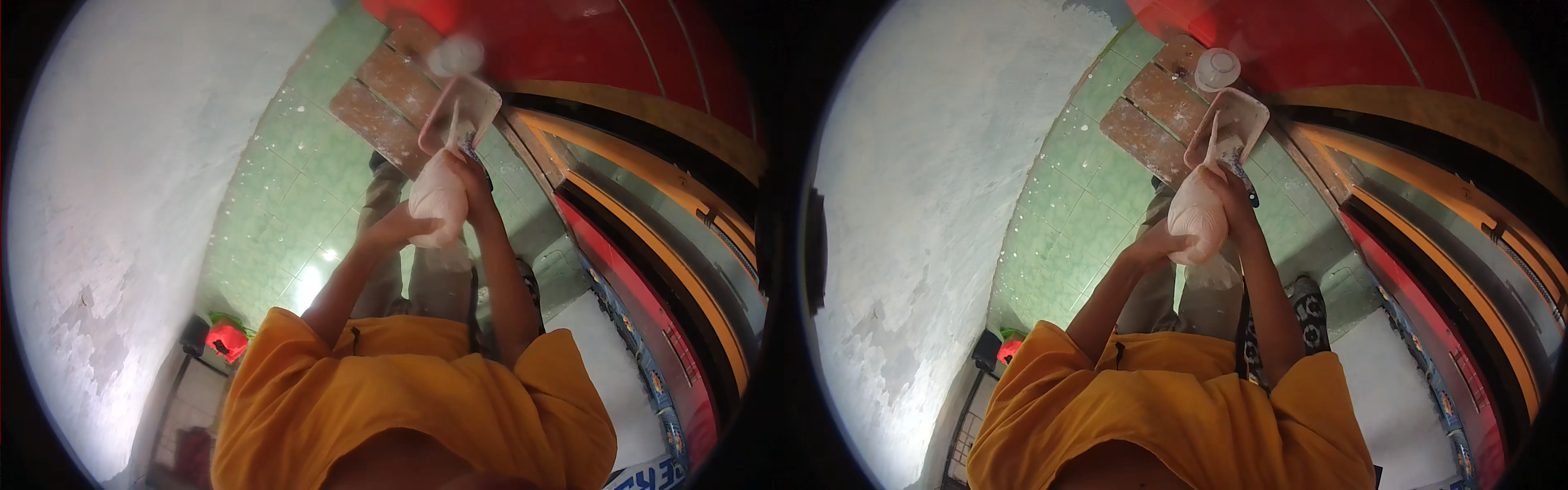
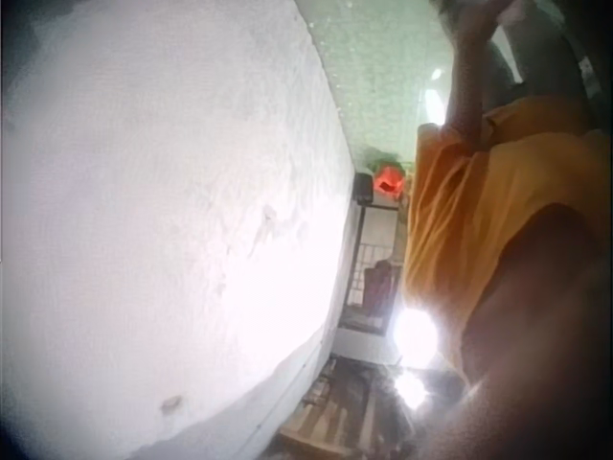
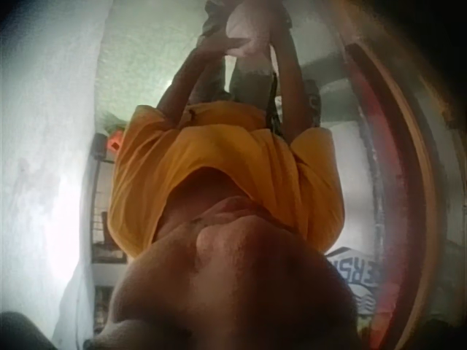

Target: The person ties a plastic bag containing white powder, pours water from a bottle into a container, and stirs the mixture with a brush.

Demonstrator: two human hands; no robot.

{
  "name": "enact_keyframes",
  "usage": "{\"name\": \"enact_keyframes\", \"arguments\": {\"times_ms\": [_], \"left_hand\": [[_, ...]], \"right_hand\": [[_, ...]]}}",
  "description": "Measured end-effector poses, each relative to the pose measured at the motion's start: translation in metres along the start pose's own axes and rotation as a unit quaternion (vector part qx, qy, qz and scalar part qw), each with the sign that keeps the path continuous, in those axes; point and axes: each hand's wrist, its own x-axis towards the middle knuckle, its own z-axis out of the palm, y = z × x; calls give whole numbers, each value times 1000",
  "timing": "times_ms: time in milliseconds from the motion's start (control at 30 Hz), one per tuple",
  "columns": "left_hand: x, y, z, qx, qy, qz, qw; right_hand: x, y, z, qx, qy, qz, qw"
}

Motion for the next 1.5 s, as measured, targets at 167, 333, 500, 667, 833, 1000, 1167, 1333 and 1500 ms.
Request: {"name": "enact_keyframes", "arguments": {"times_ms": [167, 333, 500, 667, 833, 1000, 1167, 1333, 1500], "left_hand": [[10, -7, -1, 0, 24, 22, 999], [8, 1, 14, 9, 79, 16, 997], [10, -14, -4, 66, 54, 81, 993], [8, -23, -11, 36, 24, 97, 994], [10, -25, -10, 56, 21, 126, 990], [6, -27, -8, 79, 49, 100, 991], [7, -25, 9, 59, 34, 92, 993], [-1, -24, 24, 44, 91, -8, 995], [13, -82, -16, 161, 47, 153, 974]], "right_hand": [[-2, 3, 2, 17, 4, -20, 1000], [-1, 8, 2, -10, 27, -22, 999], [1, 13, 2, -55, 21, -67, 996], [0, 22, -1, -8, 3, -52, 999], [-5, 23, -1, -5, -5, -34, 999], [-20, 8, 14, 15, -9, -52, 998], [-15, 16, -4, -28, -11, -51, 998], [-18, 9, -15, -88, -5, -22, 996], [-24, -1, -10, -50, -50, 12, 997]]}}
